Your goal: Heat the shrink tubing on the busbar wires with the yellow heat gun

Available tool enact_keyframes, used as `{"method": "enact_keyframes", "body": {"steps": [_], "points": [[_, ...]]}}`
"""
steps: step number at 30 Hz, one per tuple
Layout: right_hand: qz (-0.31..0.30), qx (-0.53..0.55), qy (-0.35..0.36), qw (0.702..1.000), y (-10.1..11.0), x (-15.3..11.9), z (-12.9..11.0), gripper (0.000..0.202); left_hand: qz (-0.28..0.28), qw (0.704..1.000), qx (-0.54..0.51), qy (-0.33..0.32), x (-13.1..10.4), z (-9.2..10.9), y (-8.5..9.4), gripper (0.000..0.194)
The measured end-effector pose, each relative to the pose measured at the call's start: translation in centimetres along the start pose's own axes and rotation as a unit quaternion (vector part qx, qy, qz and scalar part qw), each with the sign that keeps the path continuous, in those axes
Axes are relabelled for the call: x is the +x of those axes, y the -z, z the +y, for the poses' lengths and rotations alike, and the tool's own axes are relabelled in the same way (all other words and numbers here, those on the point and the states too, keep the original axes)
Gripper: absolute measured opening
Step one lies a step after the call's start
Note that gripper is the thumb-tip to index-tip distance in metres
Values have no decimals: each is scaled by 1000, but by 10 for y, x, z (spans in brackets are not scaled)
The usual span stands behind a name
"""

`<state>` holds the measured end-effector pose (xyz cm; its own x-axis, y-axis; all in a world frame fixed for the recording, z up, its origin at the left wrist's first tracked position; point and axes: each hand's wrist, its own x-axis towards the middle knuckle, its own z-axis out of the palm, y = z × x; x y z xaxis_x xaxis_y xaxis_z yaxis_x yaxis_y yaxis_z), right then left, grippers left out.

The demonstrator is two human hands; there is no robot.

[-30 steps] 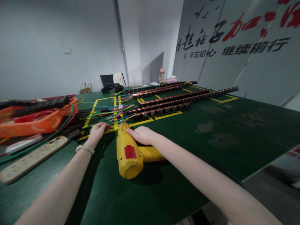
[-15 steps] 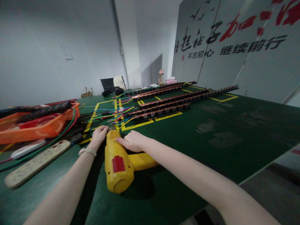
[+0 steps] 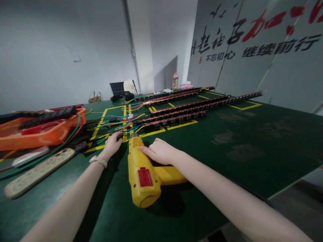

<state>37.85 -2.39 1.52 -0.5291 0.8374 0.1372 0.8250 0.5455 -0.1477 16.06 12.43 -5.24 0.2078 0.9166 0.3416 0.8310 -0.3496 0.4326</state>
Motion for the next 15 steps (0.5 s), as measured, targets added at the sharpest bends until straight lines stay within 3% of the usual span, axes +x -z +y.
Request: {"method": "enact_keyframes", "body": {"steps": [9,15], "points": [[-1,-7,1,1000,1,0,0,64,-29,999,26,-10,1,-1,-3,50],[-12,-25,-4,1000,1,-1,-1,64,-13,999,-39,-22,3,-9,-4,52]]}}
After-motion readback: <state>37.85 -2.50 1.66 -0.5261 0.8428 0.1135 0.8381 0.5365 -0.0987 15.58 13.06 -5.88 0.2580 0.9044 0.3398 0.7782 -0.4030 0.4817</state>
